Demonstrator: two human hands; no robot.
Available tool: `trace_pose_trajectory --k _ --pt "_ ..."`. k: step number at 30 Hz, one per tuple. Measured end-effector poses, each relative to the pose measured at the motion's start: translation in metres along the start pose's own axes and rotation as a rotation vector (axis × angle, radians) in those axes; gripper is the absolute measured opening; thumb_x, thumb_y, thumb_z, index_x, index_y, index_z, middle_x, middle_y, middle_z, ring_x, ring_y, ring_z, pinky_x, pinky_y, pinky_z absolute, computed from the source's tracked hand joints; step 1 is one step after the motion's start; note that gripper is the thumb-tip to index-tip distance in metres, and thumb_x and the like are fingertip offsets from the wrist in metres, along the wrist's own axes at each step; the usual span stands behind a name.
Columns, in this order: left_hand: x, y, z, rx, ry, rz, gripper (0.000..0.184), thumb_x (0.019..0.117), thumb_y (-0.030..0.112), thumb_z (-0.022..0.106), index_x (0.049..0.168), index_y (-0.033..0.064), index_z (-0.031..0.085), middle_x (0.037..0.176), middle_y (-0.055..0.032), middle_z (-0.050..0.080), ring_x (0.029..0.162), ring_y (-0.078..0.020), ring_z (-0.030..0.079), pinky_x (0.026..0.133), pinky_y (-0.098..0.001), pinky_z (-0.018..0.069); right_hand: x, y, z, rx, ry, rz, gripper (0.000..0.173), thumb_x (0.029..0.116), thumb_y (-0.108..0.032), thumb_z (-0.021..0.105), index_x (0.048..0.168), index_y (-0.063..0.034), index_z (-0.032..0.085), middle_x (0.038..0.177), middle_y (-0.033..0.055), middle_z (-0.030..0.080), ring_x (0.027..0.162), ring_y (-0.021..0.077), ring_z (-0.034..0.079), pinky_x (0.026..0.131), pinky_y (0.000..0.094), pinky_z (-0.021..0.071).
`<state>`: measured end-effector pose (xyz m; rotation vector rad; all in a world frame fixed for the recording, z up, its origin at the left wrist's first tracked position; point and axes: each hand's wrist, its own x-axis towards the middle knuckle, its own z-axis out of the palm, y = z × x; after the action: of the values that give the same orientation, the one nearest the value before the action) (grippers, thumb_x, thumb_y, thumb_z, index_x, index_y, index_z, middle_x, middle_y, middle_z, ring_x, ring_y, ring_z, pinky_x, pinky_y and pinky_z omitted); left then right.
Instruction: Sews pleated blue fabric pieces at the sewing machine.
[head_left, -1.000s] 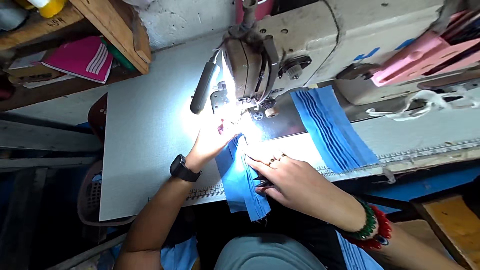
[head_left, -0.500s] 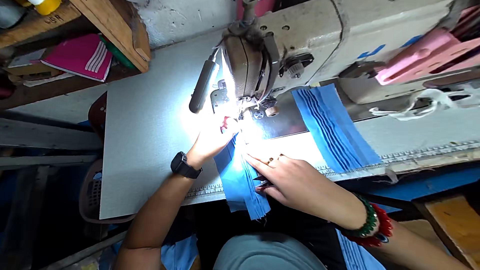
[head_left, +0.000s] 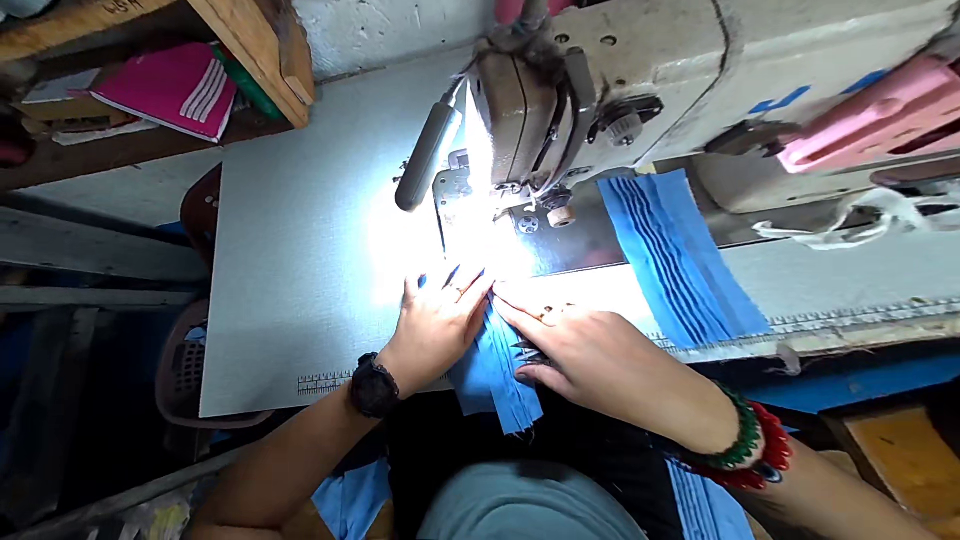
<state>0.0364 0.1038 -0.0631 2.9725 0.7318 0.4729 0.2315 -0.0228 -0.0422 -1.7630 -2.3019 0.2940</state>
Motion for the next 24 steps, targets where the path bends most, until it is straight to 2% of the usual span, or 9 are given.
trace_pose_trajectory --k 3,5,8,11,13,15,20,24 --pt "0.009 -0.013 0.000 -0.057 -0.049 0.064 0.039 0.1043 0.031 0.047 0.138 0.0260 0.066 0.148 0.0080 0.058 0.146 -0.0216 0.043 0.109 -0.0604 0.0287 0.001 -0.001 -0.001 -0.009 0.018 0.000 0.063 0.0924 -0.052 0.062 0.140 -0.0110 0.062 0.128 0.0093 0.070 0.089 0.0267 0.071 0.068 0.0437 0.0576" --pt "0.018 -0.023 -0.001 -0.097 -0.101 0.093 0.045 0.1044 0.034 0.043 0.145 0.0271 0.060 0.155 0.0085 0.052 0.151 -0.0249 0.034 0.109 -0.0671 0.0248 0.003 -0.001 -0.001 -0.018 0.030 0.007 0.060 0.0932 -0.053 0.061 0.134 -0.0098 0.065 0.108 0.0103 0.072 0.081 0.0270 0.071 0.062 0.0431 0.0563" --pt "0.030 -0.031 -0.001 -0.106 -0.129 0.096 0.044 0.1035 0.039 0.042 0.143 0.0340 0.061 0.158 0.0023 0.048 0.152 -0.0317 0.031 0.108 -0.0740 0.0237 0.006 -0.001 -0.002 -0.031 0.038 0.023 0.056 0.0945 -0.052 0.059 0.129 -0.0090 0.068 0.094 0.0093 0.071 0.077 0.0270 0.070 0.060 0.0423 0.0551" --pt "0.035 -0.038 0.001 -0.084 -0.108 0.095 0.042 0.1021 0.043 0.044 0.139 0.0381 0.063 0.157 0.0009 0.049 0.151 -0.0330 0.032 0.110 -0.0713 0.0217 0.010 0.003 -0.001 -0.041 0.053 0.030 0.056 0.0955 -0.053 0.056 0.129 -0.0094 0.067 0.084 0.0070 0.068 0.071 0.0260 0.068 0.056 0.0422 0.0529" --pt "0.037 -0.040 0.002 -0.089 -0.090 0.103 0.041 0.1024 0.043 0.045 0.138 0.0375 0.065 0.156 0.0008 0.050 0.151 -0.0328 0.031 0.113 -0.0693 0.0171 0.012 0.005 -0.001 -0.052 0.058 0.027 0.057 0.0965 -0.055 0.053 0.127 -0.0095 0.069 0.084 0.0073 0.069 0.071 0.0263 0.068 0.055 0.0427 0.0524" --pt "0.040 -0.042 0.001 -0.086 -0.107 0.099 0.042 0.1031 0.043 0.044 0.141 0.0386 0.062 0.158 0.0017 0.048 0.152 -0.0331 0.029 0.114 -0.0699 0.0151 0.014 0.006 -0.002 -0.059 0.047 0.028 0.056 0.0971 -0.055 0.052 0.125 -0.0094 0.070 0.089 0.0082 0.070 0.076 0.0269 0.069 0.058 0.0430 0.0537" --pt "0.045 -0.042 0.000 -0.060 -0.095 0.079 0.044 0.1029 0.042 0.043 0.143 0.0376 0.060 0.160 0.0035 0.044 0.153 -0.0297 0.028 0.115 -0.0650 0.0152 0.018 0.010 -0.002 -0.079 0.080 0.015 0.052 0.0970 -0.053 0.052 0.103 -0.0062 0.073 0.082 0.0092 0.068 0.075 0.0278 0.069 0.057 0.0435 0.0530" --pt "0.046 -0.042 -0.001 -0.043 -0.106 0.074 0.044 0.1036 0.044 0.042 0.144 0.0392 0.059 0.160 0.0033 0.044 0.154 -0.0291 0.026 0.116 -0.0636 0.0138 0.019 0.009 -0.003 -0.080 0.072 0.017 0.050 0.0968 -0.052 0.053 0.103 -0.0067 0.073 0.081 0.0084 0.067 0.075 0.0273 0.069 0.057 0.0430 0.0526"
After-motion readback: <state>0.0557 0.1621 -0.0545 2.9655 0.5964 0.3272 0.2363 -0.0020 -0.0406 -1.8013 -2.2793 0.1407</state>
